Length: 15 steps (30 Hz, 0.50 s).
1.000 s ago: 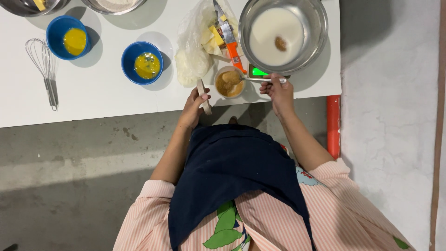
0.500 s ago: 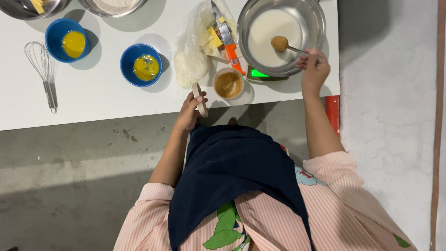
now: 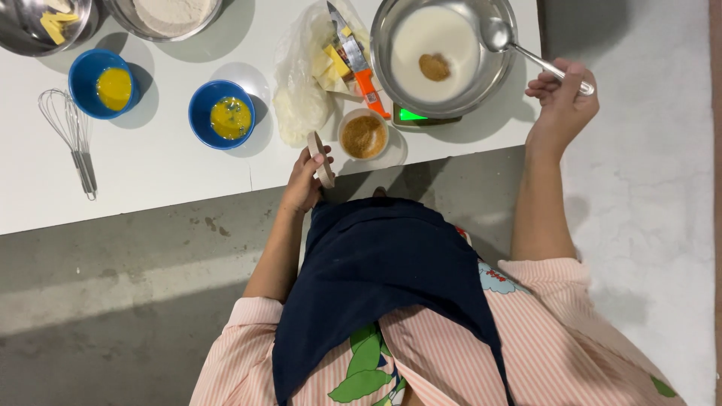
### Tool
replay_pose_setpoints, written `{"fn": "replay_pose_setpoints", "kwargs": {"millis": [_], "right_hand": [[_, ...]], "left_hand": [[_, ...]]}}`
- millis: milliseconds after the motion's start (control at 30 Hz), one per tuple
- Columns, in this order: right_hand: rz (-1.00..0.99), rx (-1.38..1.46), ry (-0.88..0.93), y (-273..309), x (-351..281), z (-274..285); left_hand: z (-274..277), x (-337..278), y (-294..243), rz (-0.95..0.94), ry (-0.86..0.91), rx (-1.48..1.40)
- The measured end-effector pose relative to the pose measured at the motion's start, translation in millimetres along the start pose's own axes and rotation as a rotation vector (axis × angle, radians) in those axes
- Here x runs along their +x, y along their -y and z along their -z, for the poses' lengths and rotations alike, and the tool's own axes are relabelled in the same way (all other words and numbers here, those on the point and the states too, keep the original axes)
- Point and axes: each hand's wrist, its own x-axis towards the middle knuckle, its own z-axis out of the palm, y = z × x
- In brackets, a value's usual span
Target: Preparing and mixing ingredients in a bowl using various utensils on a kitchen workbench.
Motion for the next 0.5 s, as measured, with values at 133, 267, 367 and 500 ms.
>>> {"fn": "replay_pose_setpoints", "kwargs": {"millis": [133,267,367,500], "right_hand": [[-0.151,0.144,-0.101,-10.9,-1.5,10.4],[-0.169,0.151,-0.102,-16.4,-2.3,15.7],[-0.176,0.168,-0.103,-20.7,-1.7,17.1],[-0.196,0.178,-0.108,-27.5,-0.8,16.8]], "left_hand": [[-7.2,1.4,-8.1,0.005,0.011,0.036],[-11.4,2.8,-10.5,0.01,0.001,0.069],[-10.1,4.2,-8.2,0.016,0.0,0.082],[-7.7,4.8,-5.8,0.014,0.004,0.082]]}}
